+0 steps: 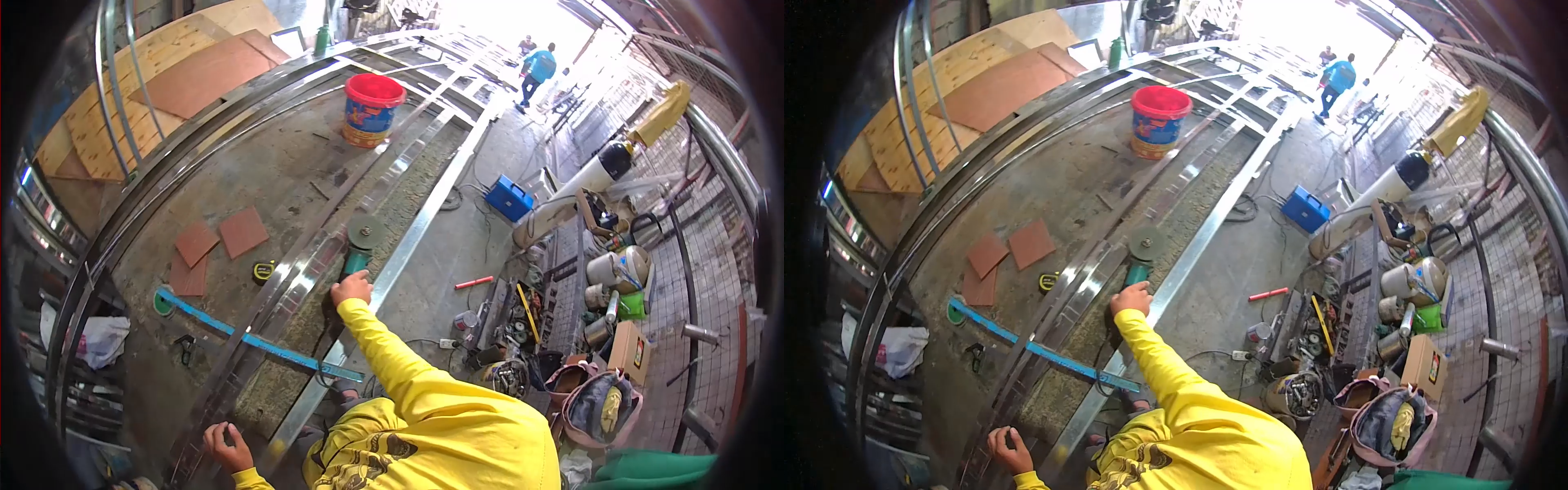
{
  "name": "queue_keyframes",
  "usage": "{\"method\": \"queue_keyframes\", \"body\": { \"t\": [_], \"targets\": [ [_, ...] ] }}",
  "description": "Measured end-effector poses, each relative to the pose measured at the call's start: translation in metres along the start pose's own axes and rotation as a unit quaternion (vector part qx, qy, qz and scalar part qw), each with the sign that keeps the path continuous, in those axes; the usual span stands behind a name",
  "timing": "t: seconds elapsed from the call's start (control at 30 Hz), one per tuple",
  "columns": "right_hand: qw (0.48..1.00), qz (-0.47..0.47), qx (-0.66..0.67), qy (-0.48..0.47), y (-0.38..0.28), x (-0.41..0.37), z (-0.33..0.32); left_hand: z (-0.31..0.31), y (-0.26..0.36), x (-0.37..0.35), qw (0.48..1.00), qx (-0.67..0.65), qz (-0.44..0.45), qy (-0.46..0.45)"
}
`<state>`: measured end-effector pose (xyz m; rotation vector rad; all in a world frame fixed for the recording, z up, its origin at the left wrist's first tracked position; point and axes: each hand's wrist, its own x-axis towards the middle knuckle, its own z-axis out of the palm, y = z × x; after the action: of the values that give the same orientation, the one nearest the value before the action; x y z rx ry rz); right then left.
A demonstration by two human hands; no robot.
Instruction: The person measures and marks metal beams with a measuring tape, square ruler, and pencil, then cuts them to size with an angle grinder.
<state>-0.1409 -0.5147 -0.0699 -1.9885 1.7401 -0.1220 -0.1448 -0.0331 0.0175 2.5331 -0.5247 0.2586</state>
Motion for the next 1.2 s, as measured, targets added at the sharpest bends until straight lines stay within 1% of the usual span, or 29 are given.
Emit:
{"method": "queue_keyframes", "body": {
  "t": [0.07, 0.2, 0.23, 0.27, 0.33, 0.37, 0.4, 0.47, 0.53, 0.57, 0.67, 0.73, 0.8, 0.83, 0.87, 0.93, 0.97, 1.0, 1.07, 1.1, 1.13, 1.2],
  "targets": [
    [1.000, 0.017, -0.007, 0.025, -0.004, 0.006, 0.012, 0.009, 0.014, 0.006, 1.000, -0.012, 0.021, -0.002],
    [0.997, 0.080, 0.010, 0.008, -0.018, 0.018, 0.014, 0.020, 0.031, 0.010, 0.998, -0.029, 0.057, 0.004],
    [0.993, 0.110, 0.025, 0.023, -0.021, 0.021, 0.016, 0.020, 0.039, 0.009, 0.998, -0.036, 0.060, 0.006],
    [0.991, 0.126, 0.051, 0.016, -0.023, 0.026, 0.017, 0.019, 0.045, 0.009, 0.997, -0.041, 0.062, 0.008],
    [0.982, 0.160, 0.100, -0.005, -0.020, 0.032, 0.013, 0.019, 0.051, 0.005, 0.994, -0.078, 0.069, 0.015],
    [0.978, 0.159, 0.134, -0.029, -0.017, 0.037, 0.007, 0.019, 0.058, 0.004, 0.993, -0.101, 0.065, 0.017],
    [0.979, 0.149, 0.135, -0.039, -0.013, 0.047, 0.003, 0.020, 0.065, 0.004, 0.990, -0.125, 0.061, 0.021],
    [0.966, 0.075, 0.212, -0.129, 0.013, 0.078, 0.002, 0.023, 0.071, 0.007, 0.987, -0.141, 0.082, 0.005],
    [0.966, 0.026, 0.221, -0.133, 0.026, 0.058, -0.042, 0.026, 0.078, 0.018, 0.979, -0.159, 0.123, -0.026],
    [0.945, 0.004, 0.292, -0.150, 0.046, 0.063, -0.027, 0.027, 0.083, 0.025, 0.976, -0.154, 0.156, -0.020],
    [0.914, -0.145, 0.337, -0.175, 0.082, 0.026, -0.060, 0.038, 0.101, 0.036, 0.954, -0.256, 0.122, -0.098],
    [0.933, -0.149, 0.322, -0.070, 0.079, -0.061, -0.131, 0.036, 0.136, 0.036, 0.898, -0.375, 0.030, -0.229],
    [0.924, -0.205, 0.317, -0.064, 0.099, -0.108, -0.156, 0.046, 0.167, 0.026, 0.845, -0.411, 0.080, -0.333],
    [0.918, -0.233, 0.314, -0.061, 0.104, -0.132, -0.165, 0.053, 0.179, 0.018, 0.809, -0.420, 0.115, -0.394],
    [0.916, -0.232, 0.324, -0.052, 0.101, -0.162, -0.178, 0.060, 0.190, 0.005, 0.767, -0.428, 0.149, -0.454],
    [0.910, -0.229, 0.342, -0.037, 0.094, -0.222, -0.198, 0.070, 0.209, -0.035, 0.742, -0.449, 0.150, -0.475],
    [0.908, -0.269, 0.320, 0.034, 0.095, -0.242, -0.196, 0.069, 0.210, -0.046, 0.734, -0.441, 0.154, -0.493],
    [0.907, -0.265, 0.325, 0.047, 0.095, -0.260, -0.197, 0.067, 0.210, -0.052, 0.725, -0.432, 0.159, -0.512],
    [0.904, -0.258, 0.332, 0.072, 0.098, -0.290, -0.205, 0.063, 0.208, -0.064, 0.701, -0.457, 0.173, -0.520],
    [0.907, -0.264, 0.317, 0.090, 0.098, -0.304, -0.206, 0.059, 0.206, -0.070, 0.683, -0.489, 0.183, -0.510],
    [0.914, -0.281, 0.279, 0.086, 0.099, -0.313, -0.204, 0.059, 0.203, -0.080, 0.665, -0.520, 0.191, -0.500],
    [0.924, -0.314, 0.206, 0.076, 0.097, -0.320, -0.199, 0.126, 0.187, -0.115, 0.621, -0.613, 0.142, -0.467]
  ]
}}
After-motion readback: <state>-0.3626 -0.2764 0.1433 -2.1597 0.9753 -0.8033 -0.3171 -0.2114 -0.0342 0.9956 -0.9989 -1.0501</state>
